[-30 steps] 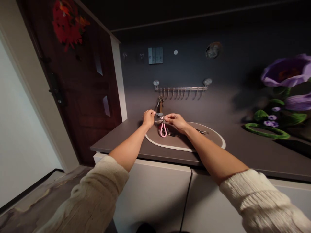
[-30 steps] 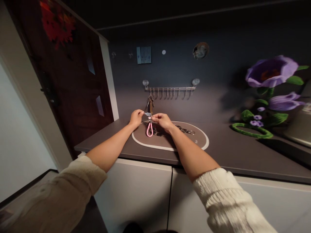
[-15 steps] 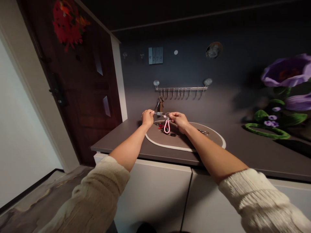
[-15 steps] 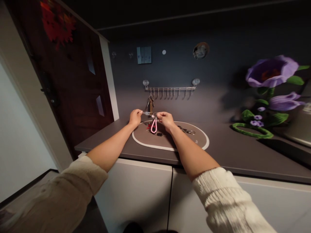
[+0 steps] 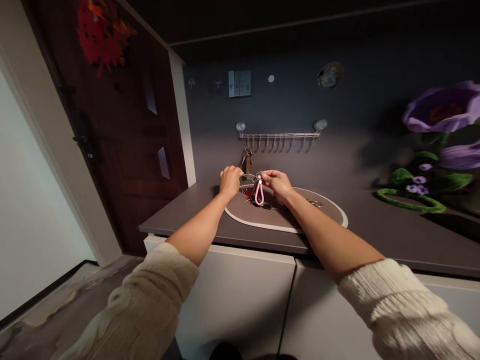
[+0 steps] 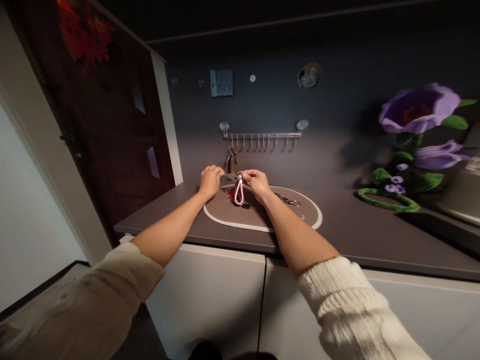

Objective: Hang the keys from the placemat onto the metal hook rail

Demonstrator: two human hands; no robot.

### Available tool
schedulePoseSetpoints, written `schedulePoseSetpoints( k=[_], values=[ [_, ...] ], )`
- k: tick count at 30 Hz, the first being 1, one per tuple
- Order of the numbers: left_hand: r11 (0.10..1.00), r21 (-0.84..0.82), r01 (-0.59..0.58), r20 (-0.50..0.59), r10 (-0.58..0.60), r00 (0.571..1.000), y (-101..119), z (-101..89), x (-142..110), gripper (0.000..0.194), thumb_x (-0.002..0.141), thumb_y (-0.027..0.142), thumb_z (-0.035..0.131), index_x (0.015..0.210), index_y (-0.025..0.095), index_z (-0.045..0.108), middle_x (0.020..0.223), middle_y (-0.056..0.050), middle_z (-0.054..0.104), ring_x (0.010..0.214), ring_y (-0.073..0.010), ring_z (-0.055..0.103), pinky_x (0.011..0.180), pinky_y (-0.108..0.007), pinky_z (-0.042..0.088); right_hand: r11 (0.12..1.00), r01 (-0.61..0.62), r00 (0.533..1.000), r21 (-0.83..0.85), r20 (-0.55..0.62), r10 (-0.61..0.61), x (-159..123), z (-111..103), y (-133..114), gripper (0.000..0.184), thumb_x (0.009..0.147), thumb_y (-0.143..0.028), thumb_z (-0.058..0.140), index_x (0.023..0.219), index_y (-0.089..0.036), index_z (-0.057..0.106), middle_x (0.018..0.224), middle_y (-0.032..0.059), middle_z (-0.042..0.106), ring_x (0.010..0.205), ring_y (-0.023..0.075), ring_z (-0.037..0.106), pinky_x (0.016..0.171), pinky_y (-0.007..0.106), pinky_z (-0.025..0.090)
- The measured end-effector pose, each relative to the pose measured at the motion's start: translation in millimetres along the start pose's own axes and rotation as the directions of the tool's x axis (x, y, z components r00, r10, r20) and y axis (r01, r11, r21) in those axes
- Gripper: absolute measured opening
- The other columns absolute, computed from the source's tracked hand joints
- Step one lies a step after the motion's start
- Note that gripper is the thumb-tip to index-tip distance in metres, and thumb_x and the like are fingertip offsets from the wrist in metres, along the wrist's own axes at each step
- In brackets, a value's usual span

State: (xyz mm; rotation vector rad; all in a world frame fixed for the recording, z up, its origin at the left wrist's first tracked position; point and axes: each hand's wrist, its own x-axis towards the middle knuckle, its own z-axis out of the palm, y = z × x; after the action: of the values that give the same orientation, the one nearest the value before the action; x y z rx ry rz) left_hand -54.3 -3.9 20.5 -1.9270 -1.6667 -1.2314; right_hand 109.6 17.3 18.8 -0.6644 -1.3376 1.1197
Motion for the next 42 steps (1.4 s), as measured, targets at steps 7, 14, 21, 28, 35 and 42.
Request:
schedulePoseSetpoints(
  k=[7,14,21,28,35,42],
  values=[
    [0.995,-0.052,0.087,-0.012,-0.088,0.996,-4.8,-2.5,2.3,0.022,0.084,0.021,0.042,0.074,0.019,0.061,0.089,-0.006,0.061,0.091,-0.019,0.051,0.081,-0.031,0.036,0.996,-0.039,0.992,0.074,-0.117,0.048,-2.9,0.4,-6.5,0.02,0.059,-0.025,0.071,0.071,-0.016,0.058,0.059,-0.0026,0.057,0.049,0.0062,0.047,0.051,0.021,0.043],
    [0.743,-0.585,0.325,0.067,-0.355,0.933,-1.8,3.7,7.1,0.015,0.083,0.018,0.043,0.071,0.016,0.051,0.071,-0.003,0.057,0.073,-0.0134,0.056,0.071,-0.027,0.042,0.991,-0.107,0.994,0.082,-0.027,0.11,-5.6,2.2,-10.1,0.014,0.064,-0.022,0.068,0.067,-0.017,0.055,0.062,-0.0014,0.057,0.054,0.0075,0.05,0.059,0.024,0.046],
    [-0.019,-0.826,0.564,0.535,-0.342,0.773,13.8,0.6,5.3,0.014,0.089,0.018,0.032,0.077,0.016,0.039,0.064,-0.004,0.059,0.06,-0.0123,0.06,0.061,-0.026,0.046,0.983,-0.18,0.982,0.041,0.06,0.178,-9.5,7.8,-11.9,0.01,0.074,-0.021,0.058,0.068,-0.017,0.05,0.062,-0.001,0.056,0.049,0.0069,0.044,0.054,0.023,0.042],
    [-0.076,-0.806,0.587,0.58,-0.296,0.759,14.0,-1.8,4.2,0.017,0.091,0.026,0.027,0.081,0.017,0.037,0.069,-0.006,0.063,0.054,-0.0114,0.057,0.049,-0.021,0.038,0.98,-0.198,0.97,-0.015,0.141,0.198,-9.0,9.9,-9.5,0.018,0.079,-0.029,0.056,0.069,-0.017,0.048,0.054,-0.0025,0.051,0.043,0.0062,0.039,0.045,0.021,0.035],
    [0.147,-0.814,0.561,0.481,-0.37,0.795,13.8,2.0,3.6,0.019,0.091,0.029,0.029,0.076,0.019,0.035,0.057,0.004,0.049,0.046,-0.0067,0.049,0.047,-0.018,0.039,0.973,-0.224,0.913,-0.047,0.338,0.227,-10.9,8.1,-10.8,0.027,0.071,-0.039,0.065,0.067,-0.016,0.052,0.046,-0.0054,0.043,0.039,0.0045,0.033,0.041,0.02,0.029],
    [0.242,-0.792,0.561,0.437,-0.416,0.797,20.1,-2.6,2.8,0.016,0.09,0.031,0.032,0.079,0.02,0.035,0.059,0.006,0.042,0.049,-0.0052,0.049,0.054,-0.022,0.048,0.971,-0.181,0.934,-0.157,0.281,0.22,-11.6,8.2,-13.3,0.018,0.061,-0.024,0.07,0.074,-0.014,0.063,0.055,-0.0031,0.055,0.04,0.0023,0.032,0.04,0.019,0.026]
  ],
)
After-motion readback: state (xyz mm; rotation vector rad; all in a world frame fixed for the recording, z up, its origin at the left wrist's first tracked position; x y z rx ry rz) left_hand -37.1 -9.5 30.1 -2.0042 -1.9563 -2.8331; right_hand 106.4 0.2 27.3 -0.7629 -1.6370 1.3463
